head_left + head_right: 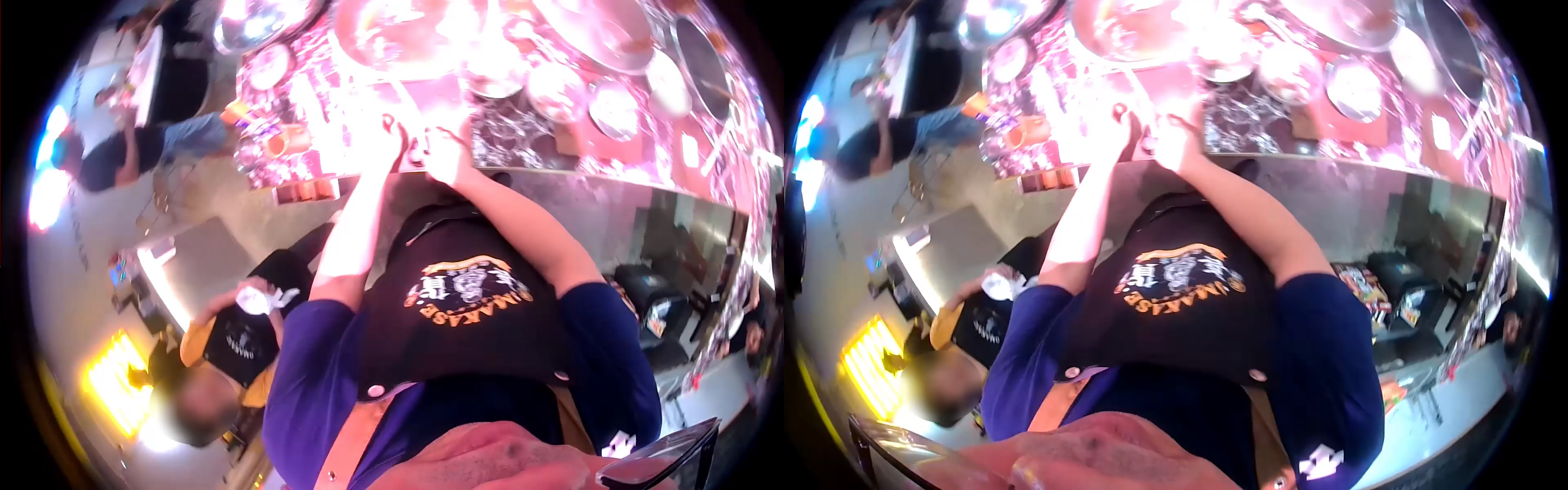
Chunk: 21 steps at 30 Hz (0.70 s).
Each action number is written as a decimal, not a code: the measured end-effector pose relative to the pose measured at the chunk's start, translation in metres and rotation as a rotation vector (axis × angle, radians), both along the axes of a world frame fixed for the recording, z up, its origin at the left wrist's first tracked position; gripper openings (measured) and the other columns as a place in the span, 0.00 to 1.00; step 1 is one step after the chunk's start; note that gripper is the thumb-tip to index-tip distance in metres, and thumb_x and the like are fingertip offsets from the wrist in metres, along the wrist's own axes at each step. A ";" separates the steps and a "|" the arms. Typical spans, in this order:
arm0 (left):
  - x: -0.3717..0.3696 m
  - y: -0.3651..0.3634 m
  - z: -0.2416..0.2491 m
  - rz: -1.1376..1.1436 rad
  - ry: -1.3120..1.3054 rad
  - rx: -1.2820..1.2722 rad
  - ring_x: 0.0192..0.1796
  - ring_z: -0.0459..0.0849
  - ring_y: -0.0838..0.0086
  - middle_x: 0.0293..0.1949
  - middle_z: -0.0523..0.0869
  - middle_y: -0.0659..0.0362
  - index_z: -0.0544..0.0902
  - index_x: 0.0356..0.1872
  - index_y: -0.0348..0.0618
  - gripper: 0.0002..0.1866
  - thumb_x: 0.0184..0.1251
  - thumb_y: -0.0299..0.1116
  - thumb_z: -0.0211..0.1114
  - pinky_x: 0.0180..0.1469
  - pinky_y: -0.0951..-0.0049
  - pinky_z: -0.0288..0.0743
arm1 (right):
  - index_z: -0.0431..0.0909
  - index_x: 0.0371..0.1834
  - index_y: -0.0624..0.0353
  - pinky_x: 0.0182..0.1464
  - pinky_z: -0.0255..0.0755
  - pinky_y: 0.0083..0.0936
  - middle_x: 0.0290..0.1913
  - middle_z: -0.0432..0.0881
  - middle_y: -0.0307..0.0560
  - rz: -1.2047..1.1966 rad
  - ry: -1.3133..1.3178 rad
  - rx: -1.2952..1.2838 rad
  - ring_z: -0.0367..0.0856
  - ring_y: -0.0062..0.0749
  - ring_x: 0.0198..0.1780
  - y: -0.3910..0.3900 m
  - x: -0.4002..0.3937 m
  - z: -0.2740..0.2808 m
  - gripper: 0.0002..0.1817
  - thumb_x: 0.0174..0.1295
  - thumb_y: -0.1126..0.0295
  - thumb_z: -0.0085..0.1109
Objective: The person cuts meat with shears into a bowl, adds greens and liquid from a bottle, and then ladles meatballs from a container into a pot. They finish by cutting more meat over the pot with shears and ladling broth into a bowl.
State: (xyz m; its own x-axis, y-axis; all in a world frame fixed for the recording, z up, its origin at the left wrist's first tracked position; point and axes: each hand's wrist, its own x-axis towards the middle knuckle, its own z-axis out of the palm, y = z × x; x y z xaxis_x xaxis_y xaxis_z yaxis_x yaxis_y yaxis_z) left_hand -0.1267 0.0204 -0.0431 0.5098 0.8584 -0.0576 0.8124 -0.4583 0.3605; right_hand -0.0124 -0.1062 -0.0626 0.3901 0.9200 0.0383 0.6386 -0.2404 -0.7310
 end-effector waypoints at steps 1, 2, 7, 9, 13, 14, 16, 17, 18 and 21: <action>0.004 0.007 0.035 -0.044 -0.014 0.188 0.44 0.86 0.54 0.42 0.86 0.41 0.80 0.53 0.41 0.17 0.68 0.38 0.57 0.51 0.58 0.77 | 0.74 0.53 0.62 0.47 0.78 0.32 0.41 0.83 0.50 0.209 -0.047 -0.161 0.82 0.37 0.42 -0.003 0.008 -0.010 0.23 0.59 0.59 0.56; 0.002 0.015 0.054 -0.106 -0.032 0.366 0.47 0.85 0.50 0.44 0.85 0.39 0.78 0.55 0.40 0.19 0.69 0.39 0.54 0.54 0.54 0.76 | 0.74 0.52 0.63 0.45 0.79 0.35 0.40 0.83 0.53 0.149 -0.041 -0.203 0.83 0.39 0.41 -0.001 -0.001 -0.005 0.22 0.59 0.59 0.55; 0.000 0.105 -0.014 -0.066 -0.024 -0.018 0.49 0.83 0.43 0.45 0.84 0.36 0.78 0.55 0.37 0.21 0.71 0.40 0.48 0.55 0.50 0.74 | 0.68 0.48 0.66 0.39 0.78 0.46 0.32 0.84 0.58 0.003 0.066 -0.540 0.85 0.54 0.36 0.027 -0.009 0.007 0.26 0.57 0.54 0.58; 0.003 0.106 -0.002 -0.079 0.075 -0.019 0.48 0.82 0.40 0.43 0.84 0.35 0.78 0.54 0.34 0.22 0.71 0.39 0.44 0.57 0.49 0.73 | 0.66 0.50 0.64 0.40 0.77 0.47 0.34 0.84 0.59 -0.046 -0.014 -0.508 0.84 0.54 0.38 0.028 -0.013 0.001 0.27 0.56 0.54 0.60; -0.019 0.104 0.014 -0.125 0.017 0.243 0.59 0.77 0.42 0.60 0.72 0.31 0.81 0.51 0.37 0.17 0.67 0.34 0.52 0.59 0.50 0.73 | 0.64 0.55 0.66 0.42 0.78 0.43 0.39 0.83 0.62 -0.050 0.161 -0.468 0.85 0.53 0.39 0.018 0.003 0.027 0.27 0.55 0.64 0.61; -0.023 0.098 0.023 -0.172 -0.115 0.588 0.63 0.75 0.44 0.67 0.65 0.31 0.82 0.50 0.38 0.15 0.65 0.32 0.55 0.59 0.50 0.73 | 0.63 0.58 0.65 0.44 0.77 0.40 0.42 0.82 0.60 -0.050 0.357 -0.399 0.84 0.50 0.42 0.012 0.012 0.026 0.28 0.54 0.68 0.60; -0.025 0.093 0.036 -0.202 -0.146 0.693 0.60 0.78 0.46 0.70 0.61 0.32 0.82 0.45 0.38 0.12 0.64 0.32 0.58 0.53 0.54 0.78 | 0.62 0.62 0.62 0.49 0.76 0.34 0.48 0.80 0.57 -0.051 0.757 -0.255 0.83 0.42 0.50 -0.007 0.028 0.024 0.31 0.52 0.77 0.58; -0.023 0.090 0.043 -0.235 -0.173 0.802 0.57 0.82 0.48 0.72 0.57 0.33 0.82 0.40 0.37 0.09 0.63 0.32 0.61 0.47 0.59 0.83 | 0.62 0.62 0.62 0.49 0.76 0.34 0.48 0.80 0.57 -0.058 0.751 -0.256 0.83 0.42 0.50 -0.021 0.036 0.024 0.31 0.52 0.77 0.58; -0.014 0.067 0.048 -0.160 -0.309 0.689 0.56 0.82 0.50 0.66 0.69 0.34 0.82 0.38 0.38 0.09 0.65 0.34 0.60 0.41 0.59 0.83 | 0.62 0.63 0.62 0.52 0.74 0.32 0.49 0.80 0.56 -0.019 0.720 -0.068 0.82 0.40 0.52 -0.039 0.041 0.028 0.31 0.53 0.77 0.60; 0.005 0.026 -0.045 0.068 -0.828 -0.482 0.47 0.86 0.52 0.55 0.80 0.42 0.81 0.48 0.46 0.13 0.64 0.38 0.62 0.38 0.56 0.83 | 0.59 0.66 0.62 0.64 0.65 0.29 0.58 0.75 0.52 -0.114 0.722 0.091 0.76 0.37 0.59 -0.101 0.053 0.073 0.32 0.58 0.79 0.61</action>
State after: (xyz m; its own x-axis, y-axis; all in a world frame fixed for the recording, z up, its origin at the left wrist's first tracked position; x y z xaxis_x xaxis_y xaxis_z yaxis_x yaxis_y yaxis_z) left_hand -0.1220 0.0469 -0.0879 0.4970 0.8659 -0.0565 0.2350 -0.0717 0.9693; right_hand 0.0408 -0.2070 0.0107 0.4400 0.8776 -0.1904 -0.0347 -0.1953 -0.9801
